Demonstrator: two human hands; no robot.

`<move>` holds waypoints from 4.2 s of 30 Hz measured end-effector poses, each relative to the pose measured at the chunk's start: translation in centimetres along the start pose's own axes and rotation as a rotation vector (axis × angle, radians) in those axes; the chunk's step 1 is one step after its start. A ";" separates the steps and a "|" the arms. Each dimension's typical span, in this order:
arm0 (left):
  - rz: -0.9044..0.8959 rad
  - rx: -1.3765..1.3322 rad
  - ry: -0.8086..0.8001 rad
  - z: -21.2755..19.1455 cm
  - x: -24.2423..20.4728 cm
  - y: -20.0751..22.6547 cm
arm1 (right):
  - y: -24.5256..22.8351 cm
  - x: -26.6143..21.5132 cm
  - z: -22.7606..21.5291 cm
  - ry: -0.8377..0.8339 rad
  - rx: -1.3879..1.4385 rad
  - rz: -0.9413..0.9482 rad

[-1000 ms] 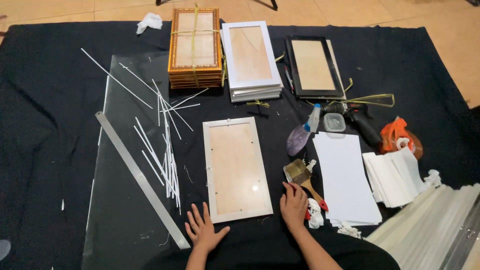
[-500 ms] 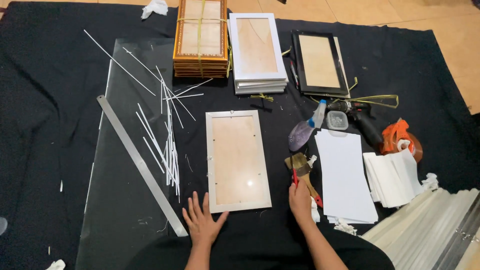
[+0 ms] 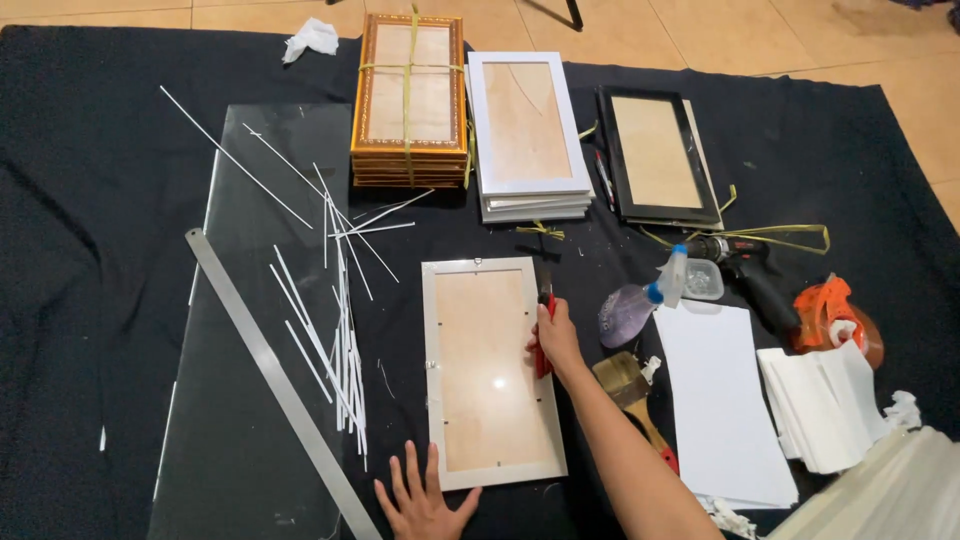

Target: Securing the backing of multiple picture frames using a hand tool and removing packaging straps with scissors.

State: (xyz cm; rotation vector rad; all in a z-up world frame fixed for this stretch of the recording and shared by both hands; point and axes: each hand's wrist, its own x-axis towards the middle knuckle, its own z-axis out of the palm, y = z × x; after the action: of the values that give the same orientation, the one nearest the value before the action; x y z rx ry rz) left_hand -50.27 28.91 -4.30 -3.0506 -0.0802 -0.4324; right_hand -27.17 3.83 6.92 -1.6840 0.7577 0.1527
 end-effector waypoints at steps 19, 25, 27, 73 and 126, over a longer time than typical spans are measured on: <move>0.010 -0.060 -0.018 0.7 -0.5 -0.1 | -0.3 1.1 -0.1 -0.140 0.232 0.180; 0.007 -0.062 -0.014 0.1 0.1 -0.1 | -1.6 0.7 0.6 0.000 0.281 0.227; 0.029 -0.021 -0.020 -0.7 0.4 -0.1 | -3.4 -0.9 1.0 0.061 0.091 0.253; 0.061 -0.142 0.067 -0.9 0.7 0.0 | -0.2 5.1 3.2 -0.021 -0.925 -0.193; 0.060 -0.135 0.058 0.2 0.3 0.0 | 2.4 7.4 3.7 0.021 -0.909 -0.217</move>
State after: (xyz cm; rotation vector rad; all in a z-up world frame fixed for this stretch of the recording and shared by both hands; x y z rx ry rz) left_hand -49.93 28.97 -4.38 -3.1587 0.0454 -0.5425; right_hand -21.65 4.12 0.33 -2.6159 0.5337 0.3651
